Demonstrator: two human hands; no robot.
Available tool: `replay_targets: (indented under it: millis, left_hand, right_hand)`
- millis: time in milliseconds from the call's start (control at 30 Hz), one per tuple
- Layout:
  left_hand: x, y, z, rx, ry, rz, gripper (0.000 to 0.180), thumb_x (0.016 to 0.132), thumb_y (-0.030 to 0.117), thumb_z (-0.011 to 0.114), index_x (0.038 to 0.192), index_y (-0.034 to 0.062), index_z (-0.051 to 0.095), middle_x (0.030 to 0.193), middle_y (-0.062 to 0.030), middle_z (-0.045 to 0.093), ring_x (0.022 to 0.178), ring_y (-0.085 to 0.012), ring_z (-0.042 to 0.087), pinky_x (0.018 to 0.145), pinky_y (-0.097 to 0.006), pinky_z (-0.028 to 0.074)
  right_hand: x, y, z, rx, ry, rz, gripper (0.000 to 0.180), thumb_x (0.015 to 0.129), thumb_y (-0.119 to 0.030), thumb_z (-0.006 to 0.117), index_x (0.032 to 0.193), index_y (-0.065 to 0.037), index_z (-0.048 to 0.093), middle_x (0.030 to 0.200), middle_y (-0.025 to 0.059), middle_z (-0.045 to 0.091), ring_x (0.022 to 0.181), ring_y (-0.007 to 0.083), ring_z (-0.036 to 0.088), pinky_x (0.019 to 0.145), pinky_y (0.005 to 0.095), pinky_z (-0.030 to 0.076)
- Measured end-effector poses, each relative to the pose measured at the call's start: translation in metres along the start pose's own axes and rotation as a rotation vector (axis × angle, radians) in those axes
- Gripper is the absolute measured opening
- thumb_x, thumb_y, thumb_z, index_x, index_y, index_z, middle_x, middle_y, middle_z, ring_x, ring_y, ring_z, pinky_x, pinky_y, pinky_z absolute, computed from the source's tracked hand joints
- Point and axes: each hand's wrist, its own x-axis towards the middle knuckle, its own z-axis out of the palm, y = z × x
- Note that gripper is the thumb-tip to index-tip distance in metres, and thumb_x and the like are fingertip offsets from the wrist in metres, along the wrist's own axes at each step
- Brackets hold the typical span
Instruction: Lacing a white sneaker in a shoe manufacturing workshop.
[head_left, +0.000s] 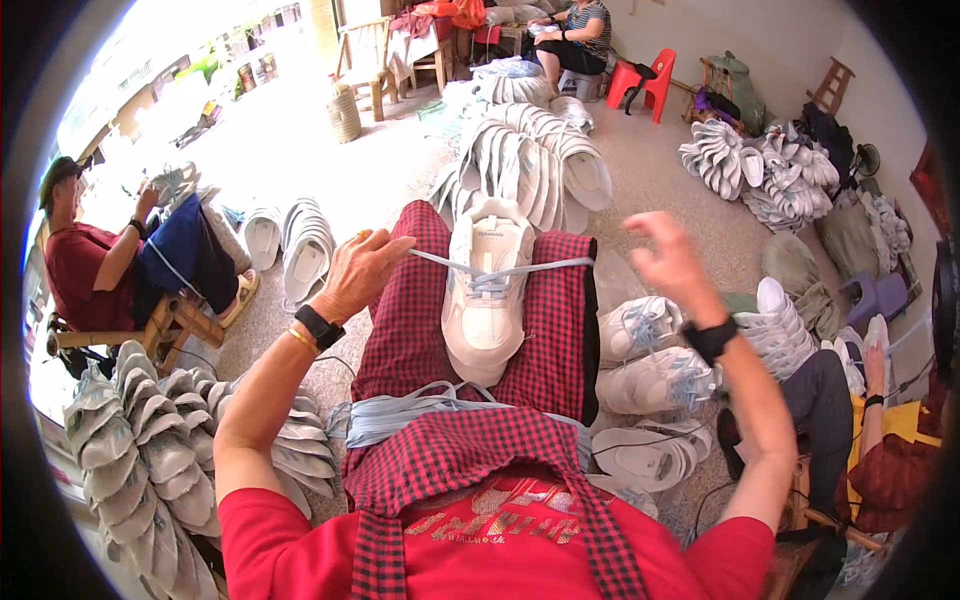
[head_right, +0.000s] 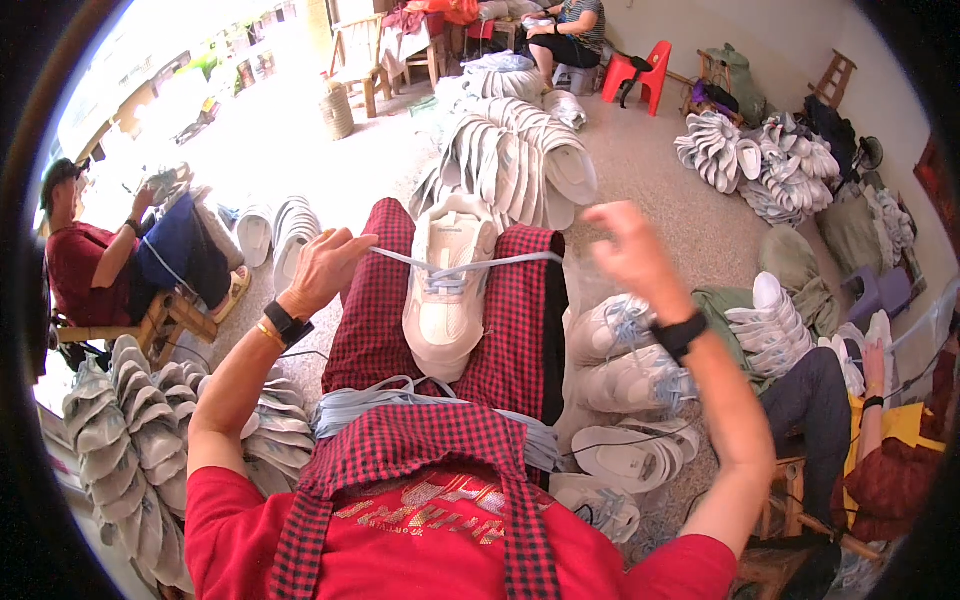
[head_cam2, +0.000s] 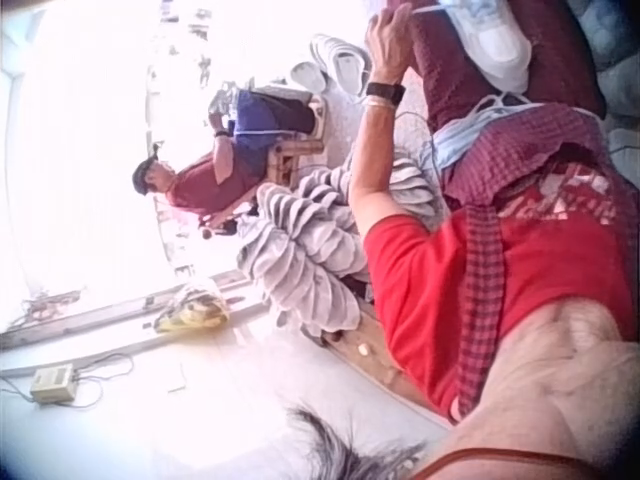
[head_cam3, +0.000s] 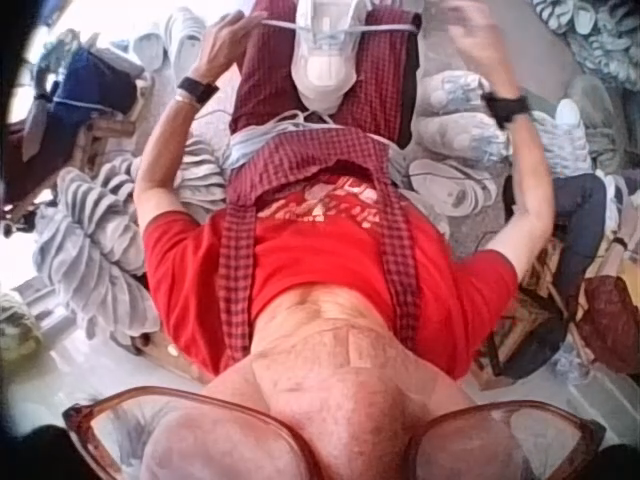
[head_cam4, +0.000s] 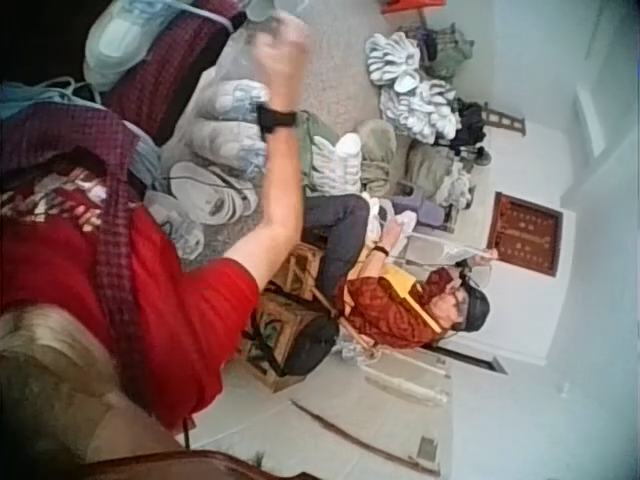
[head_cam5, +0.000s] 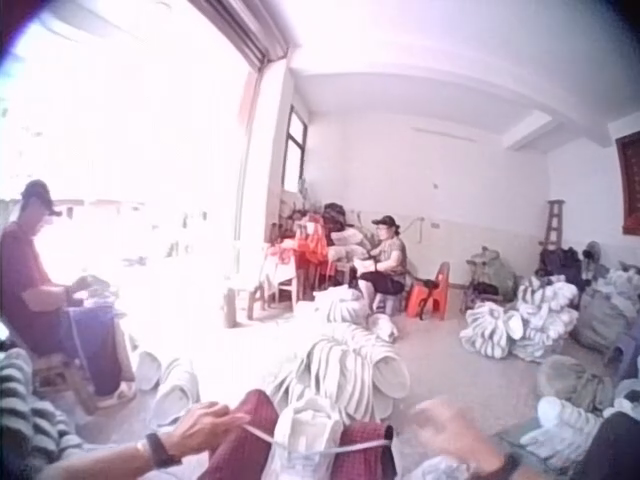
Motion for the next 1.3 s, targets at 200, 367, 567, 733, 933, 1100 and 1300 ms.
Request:
replay_targets:
  millis: [200,367,567,733,933,1100,1300]
  left_hand:
    - [0.0,-0.004,-0.01,0.183,-0.086,0.043,0.018,0.085,0.008,0.057,0.101,0.0136,0.059,0.081,-0.0065,0.053,0.077,-0.0265,0.058,0.07,-0.041,0.047]
    - [-0.012,-0.015,-0.033,0.179,-0.104,0.061,0.018,0.08,0.002,0.056,0.095,0.0123,0.056,0.079,-0.0067,0.052,0.078,-0.0258,0.056,0.076,-0.04,0.039]
    - [-0.039,-0.053,-0.075,0.281,-0.009,-0.008,0.018,0.08,0.001,0.057,0.094,0.0119,0.057,0.082,-0.0057,0.058,0.077,-0.025,0.06,0.078,-0.039,0.04]
    - [-0.079,-0.093,-0.145,0.407,0.095,-0.169,0.018,0.076,-0.002,0.058,0.091,0.0089,0.058,0.077,-0.0092,0.059,0.074,-0.03,0.06,0.073,-0.04,0.041]
    - [-0.13,-0.139,-0.229,0.663,0.194,-0.313,0.021,0.086,-0.004,0.05,0.103,0.0052,0.058,0.094,-0.0128,0.064,0.086,-0.0329,0.063,0.08,-0.043,0.043]
    - [-0.176,-0.176,-0.292,0.784,0.23,-0.429,0.027,0.096,0.0,0.043,0.117,0.0027,0.06,0.113,-0.0172,0.068,0.104,-0.0344,0.064,0.089,-0.042,0.046]
    - [-0.22,-0.201,-0.36,0.885,0.227,-0.661,0.032,0.102,0.008,0.042,0.129,0.0043,0.058,0.118,-0.0149,0.068,0.11,-0.0305,0.064,0.095,-0.04,0.045]
  right_hand:
    - [0.02,-0.07,0.107,-0.159,-0.123,-0.376,0.033,0.079,-0.013,0.064,0.108,-0.001,0.055,0.1,0.0151,0.056,0.091,0.0321,0.059,0.074,0.0432,0.046]
    - [0.021,-0.065,0.102,-0.139,-0.19,-0.404,0.009,0.089,-0.011,0.058,0.095,-0.006,0.054,0.082,0.0137,0.058,0.067,0.0331,0.065,0.054,0.0427,0.052]
    - [0.009,-0.049,0.046,-0.279,-0.208,-0.443,0.01,0.089,-0.017,0.062,0.09,-0.008,0.059,0.076,0.0098,0.058,0.07,0.0303,0.065,0.058,0.0388,0.052]
    - [-0.01,-0.015,-0.063,-0.436,-0.226,-0.196,0.01,0.087,-0.013,0.058,0.093,-0.007,0.063,0.084,0.012,0.065,0.077,0.0334,0.066,0.065,0.0428,0.053]
    - [-0.048,-0.002,-0.199,-0.754,-0.037,-0.115,0.005,0.087,-0.011,0.054,0.085,-0.006,0.056,0.079,0.0139,0.058,0.074,0.0359,0.061,0.065,0.0445,0.051]
    - [-0.087,0.0,-0.299,-0.953,-0.208,0.472,0.046,0.098,-0.039,0.056,0.13,-0.007,0.057,0.129,0.0198,0.06,0.111,0.0353,0.062,0.094,0.0429,0.049]
    - [-0.118,-0.01,-0.35,-1.245,0.194,0.302,0.024,0.098,-0.022,0.053,0.11,-0.009,0.069,0.104,0.016,0.071,0.09,0.0346,0.068,0.082,0.0449,0.052]
